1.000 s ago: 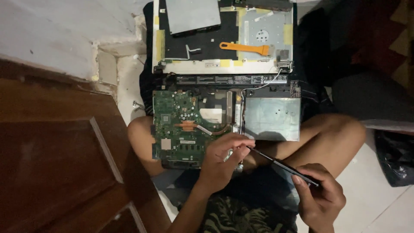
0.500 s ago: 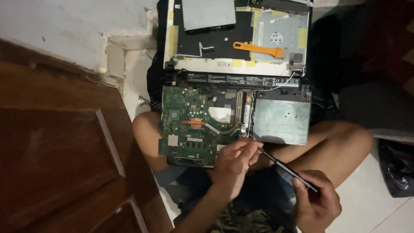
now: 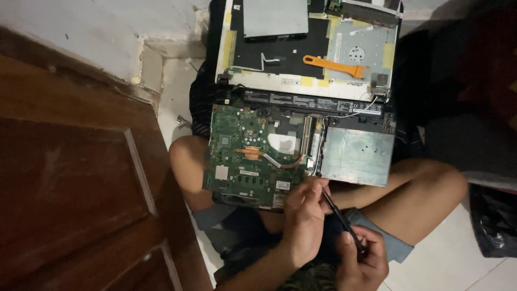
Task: Removing screws and prying a motherboard from a laptop chassis during disassembly.
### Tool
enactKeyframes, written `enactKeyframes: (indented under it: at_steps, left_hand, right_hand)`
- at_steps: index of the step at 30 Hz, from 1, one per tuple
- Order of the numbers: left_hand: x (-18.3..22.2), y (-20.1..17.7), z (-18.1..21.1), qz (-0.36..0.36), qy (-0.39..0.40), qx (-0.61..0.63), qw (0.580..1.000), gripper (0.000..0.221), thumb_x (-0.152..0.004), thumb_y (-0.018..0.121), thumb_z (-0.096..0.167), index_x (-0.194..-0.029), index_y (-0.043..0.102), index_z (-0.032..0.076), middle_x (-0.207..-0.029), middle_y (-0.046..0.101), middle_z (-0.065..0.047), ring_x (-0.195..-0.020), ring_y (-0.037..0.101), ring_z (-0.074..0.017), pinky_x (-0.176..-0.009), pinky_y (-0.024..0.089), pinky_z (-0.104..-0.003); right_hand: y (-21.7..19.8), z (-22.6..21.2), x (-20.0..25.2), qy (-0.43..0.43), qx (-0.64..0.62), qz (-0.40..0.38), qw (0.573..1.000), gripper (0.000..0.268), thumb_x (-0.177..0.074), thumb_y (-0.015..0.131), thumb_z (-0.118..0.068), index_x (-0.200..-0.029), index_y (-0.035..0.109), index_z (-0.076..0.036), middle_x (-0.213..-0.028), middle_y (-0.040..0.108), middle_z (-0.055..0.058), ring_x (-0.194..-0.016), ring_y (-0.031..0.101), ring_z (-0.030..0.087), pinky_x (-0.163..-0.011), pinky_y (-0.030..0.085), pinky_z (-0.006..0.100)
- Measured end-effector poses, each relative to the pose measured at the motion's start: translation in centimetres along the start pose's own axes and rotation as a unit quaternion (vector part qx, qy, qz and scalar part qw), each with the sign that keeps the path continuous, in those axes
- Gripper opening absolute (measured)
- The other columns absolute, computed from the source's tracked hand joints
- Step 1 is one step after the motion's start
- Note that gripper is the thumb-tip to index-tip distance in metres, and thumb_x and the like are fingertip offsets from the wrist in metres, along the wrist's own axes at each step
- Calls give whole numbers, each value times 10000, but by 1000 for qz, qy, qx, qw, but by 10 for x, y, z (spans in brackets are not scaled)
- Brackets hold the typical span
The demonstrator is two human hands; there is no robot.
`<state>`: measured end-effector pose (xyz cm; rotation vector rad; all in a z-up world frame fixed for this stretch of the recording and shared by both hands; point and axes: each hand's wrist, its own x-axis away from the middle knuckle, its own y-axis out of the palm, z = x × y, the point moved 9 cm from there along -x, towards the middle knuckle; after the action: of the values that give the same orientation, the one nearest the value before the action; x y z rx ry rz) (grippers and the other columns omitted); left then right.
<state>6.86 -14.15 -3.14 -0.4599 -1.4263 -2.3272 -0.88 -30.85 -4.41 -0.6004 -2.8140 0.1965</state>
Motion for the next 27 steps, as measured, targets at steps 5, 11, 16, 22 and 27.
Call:
enactKeyframes:
  at_steps: [5, 11, 16, 22, 27]
  left_hand:
    - [1, 1, -1, -9, -27, 67, 997, 227, -991, 658, 221, -1138, 679, 50, -1045, 605, -52, -887, 517, -119, -794, 383, -275]
    - [7, 17, 3, -13, -74, 113, 991, 219, -987, 659, 271, -1123, 653, 99, -1040, 581, -48, -877, 508, -120, -785, 391, -279]
    - [10, 24, 4, -21, -95, 117, 988, 217, -978, 662, 286, -1113, 621, 121, -1039, 538, -39, -936, 487, -121, -826, 382, -286]
    - [11, 27, 1, -31, -96, 113, 988, 190, -1019, 628, 280, -1117, 624, 117, -1051, 540, -36, -911, 495, -121, -831, 440, -291]
    - [10, 24, -2, -46, -98, 116, 987, 161, -1020, 615, 267, -1093, 606, 123, -1061, 538, -33, -950, 481, -129, -844, 404, -307]
  right_hand:
    - [4, -9, 1, -13, 14, -7, 1000, 196, -950, 645, -22, -1132, 604, 38, -803, 647, 104, -665, 560, 131, -686, 460, 217]
    - [5, -12, 2, -27, -4, -8, 1000, 168, -962, 620, -22, -1124, 597, 20, -774, 628, 80, -631, 528, 105, -641, 434, 196]
    - [7, -22, 4, -36, -12, -9, 999, 170, -948, 614, -16, -1115, 605, 17, -765, 625, 71, -636, 522, 96, -649, 427, 188]
    - [7, -27, 5, -44, -8, -7, 999, 154, -968, 616, -19, -1115, 604, 24, -768, 628, 81, -643, 531, 100, -648, 433, 187]
    - [4, -24, 6, -35, 1, -1, 999, 164, -956, 624, -8, -1113, 614, 36, -771, 639, 92, -653, 546, 111, -688, 454, 200]
